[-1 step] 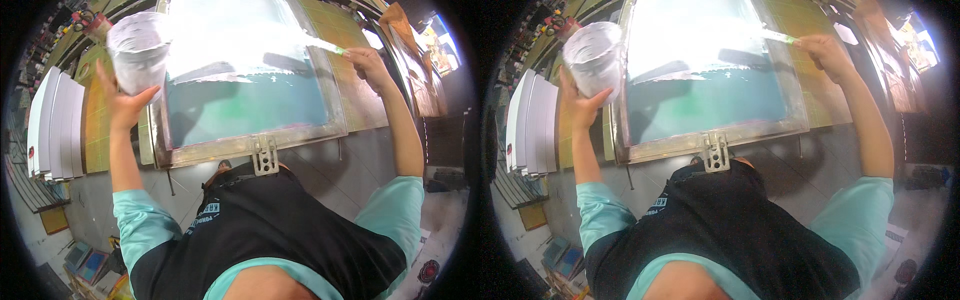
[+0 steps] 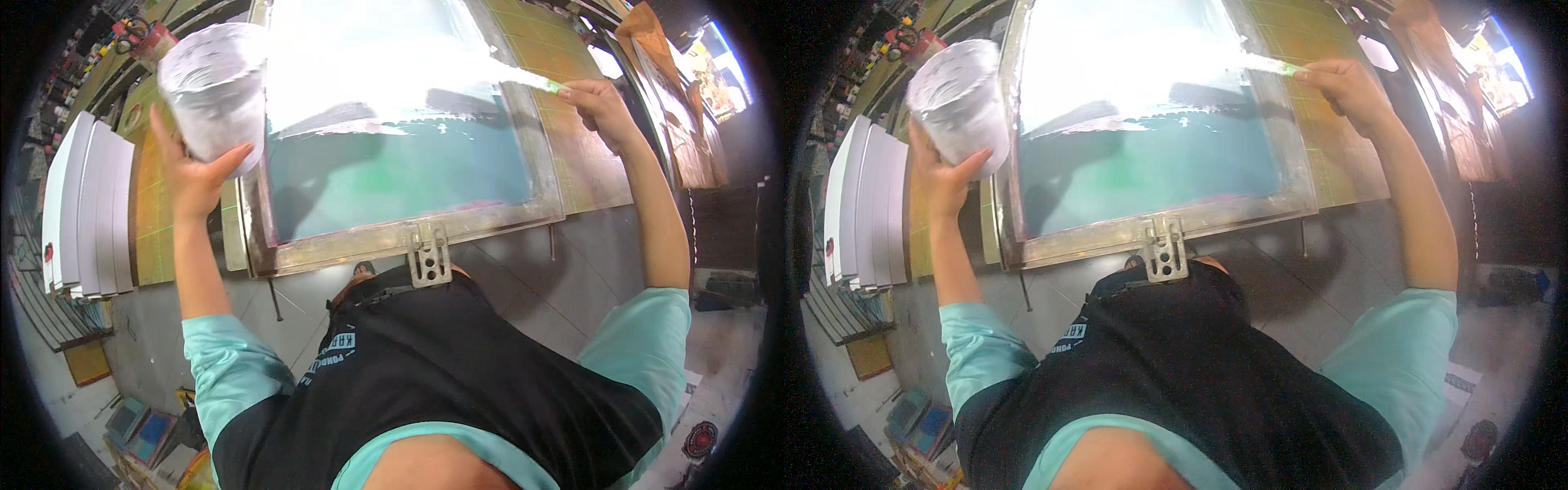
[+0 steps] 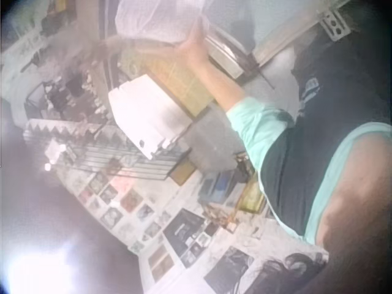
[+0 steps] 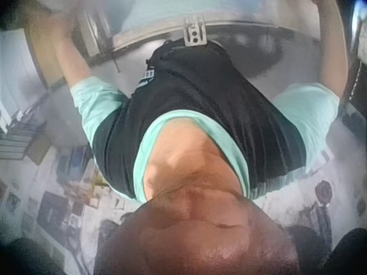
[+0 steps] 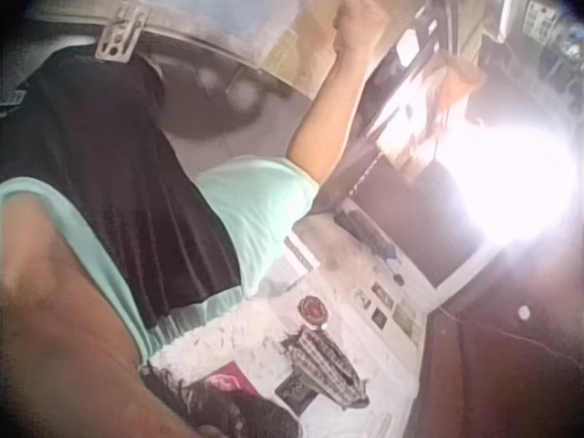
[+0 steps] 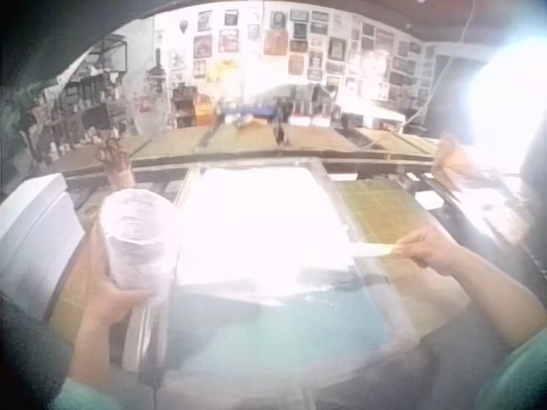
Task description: The person scoops white paste from a container and spreads it evenly across a rectangular screen using a green spatula. After finishing, they place the container and spatula on a shelf, walk to a rack, and move a screen frame aside.
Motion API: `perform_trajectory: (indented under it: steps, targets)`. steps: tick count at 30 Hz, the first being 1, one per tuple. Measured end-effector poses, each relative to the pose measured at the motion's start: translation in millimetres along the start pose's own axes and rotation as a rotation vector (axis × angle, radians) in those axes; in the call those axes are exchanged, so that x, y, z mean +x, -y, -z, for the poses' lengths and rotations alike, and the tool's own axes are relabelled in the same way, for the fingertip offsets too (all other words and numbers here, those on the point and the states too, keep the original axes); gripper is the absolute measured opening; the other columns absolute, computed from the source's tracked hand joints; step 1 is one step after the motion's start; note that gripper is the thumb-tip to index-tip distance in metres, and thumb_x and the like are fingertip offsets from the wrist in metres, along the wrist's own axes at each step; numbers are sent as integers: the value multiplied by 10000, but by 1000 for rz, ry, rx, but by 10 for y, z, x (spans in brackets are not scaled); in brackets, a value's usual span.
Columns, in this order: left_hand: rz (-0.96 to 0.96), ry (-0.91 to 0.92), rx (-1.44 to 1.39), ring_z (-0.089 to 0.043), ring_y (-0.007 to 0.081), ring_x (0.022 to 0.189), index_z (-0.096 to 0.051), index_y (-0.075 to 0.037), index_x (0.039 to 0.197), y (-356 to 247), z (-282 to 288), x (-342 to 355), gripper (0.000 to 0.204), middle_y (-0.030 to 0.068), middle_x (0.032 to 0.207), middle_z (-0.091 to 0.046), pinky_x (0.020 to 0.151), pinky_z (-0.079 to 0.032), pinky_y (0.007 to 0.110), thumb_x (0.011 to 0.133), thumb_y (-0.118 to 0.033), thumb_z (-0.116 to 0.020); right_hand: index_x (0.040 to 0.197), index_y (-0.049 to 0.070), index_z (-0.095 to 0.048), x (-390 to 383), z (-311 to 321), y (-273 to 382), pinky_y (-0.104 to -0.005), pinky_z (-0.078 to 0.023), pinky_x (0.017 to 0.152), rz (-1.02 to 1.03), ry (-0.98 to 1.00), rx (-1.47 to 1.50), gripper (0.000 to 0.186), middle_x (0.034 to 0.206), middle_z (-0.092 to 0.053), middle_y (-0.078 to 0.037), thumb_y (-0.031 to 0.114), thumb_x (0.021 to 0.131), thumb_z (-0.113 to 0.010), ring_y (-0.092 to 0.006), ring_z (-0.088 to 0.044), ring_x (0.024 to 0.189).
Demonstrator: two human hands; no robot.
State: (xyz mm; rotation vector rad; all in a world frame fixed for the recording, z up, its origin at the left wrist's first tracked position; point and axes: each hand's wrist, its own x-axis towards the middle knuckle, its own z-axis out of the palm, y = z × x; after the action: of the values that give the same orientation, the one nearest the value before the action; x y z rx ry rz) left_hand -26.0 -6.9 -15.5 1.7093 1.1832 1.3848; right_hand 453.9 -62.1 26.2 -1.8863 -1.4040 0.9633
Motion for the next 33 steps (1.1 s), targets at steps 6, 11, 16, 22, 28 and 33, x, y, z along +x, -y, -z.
perform_trajectory:
  steps: [6,11,16,22,28,33]
  targets:
    - [74,-65,-130,-466,203,1076,-313,-36,1266,-53,119,-187,821,92,1169,-461,942,-348,331,563,27,-732,941,36,-662,-73,297,-137,-204,-270,403,88,-56,-410,283,565,-466,41,243,750,-641,-43,-344,459]
    - [116,-141,-161,-439,212,1108,-317,-37,1263,-4,191,-352,797,88,1187,-448,976,-302,340,582,20,-728,931,50,-671,-83,331,-169,-242,-370,604,-11,-85,-350,301,788,-609,-32,285,744,-656,-85,-461,655]
    - [117,-152,-182,-439,208,1107,-321,-40,1259,13,199,-385,799,86,1183,-450,977,-300,343,578,16,-736,947,59,-670,42,258,-360,-231,-371,635,-37,-61,-272,290,826,-615,-25,272,750,-654,-76,-473,689]
    - [130,-175,-185,-439,208,1107,-320,-37,1259,25,213,-428,809,86,1182,-451,981,-294,343,571,12,-744,992,62,-652,118,102,-544,-245,-405,717,78,-57,-253,333,869,-641,-40,299,758,-658,-113,-545,772]
    - [125,-188,-168,-447,213,1101,-322,-28,1259,58,233,-480,793,95,1188,-453,982,-294,347,582,9,-734,957,3,-639,13,-216,-713,-257,-446,738,313,-236,-414,288,877,-659,-94,206,755,-669,-135,-602,797]
    - [124,-189,-167,-447,213,1101,-328,-21,1258,43,258,-490,773,99,1186,-457,979,-296,346,594,15,-723,960,28,-644,-60,-247,-651,-264,-456,697,477,-274,-511,291,863,-659,-111,230,754,-670,-143,-613,757]
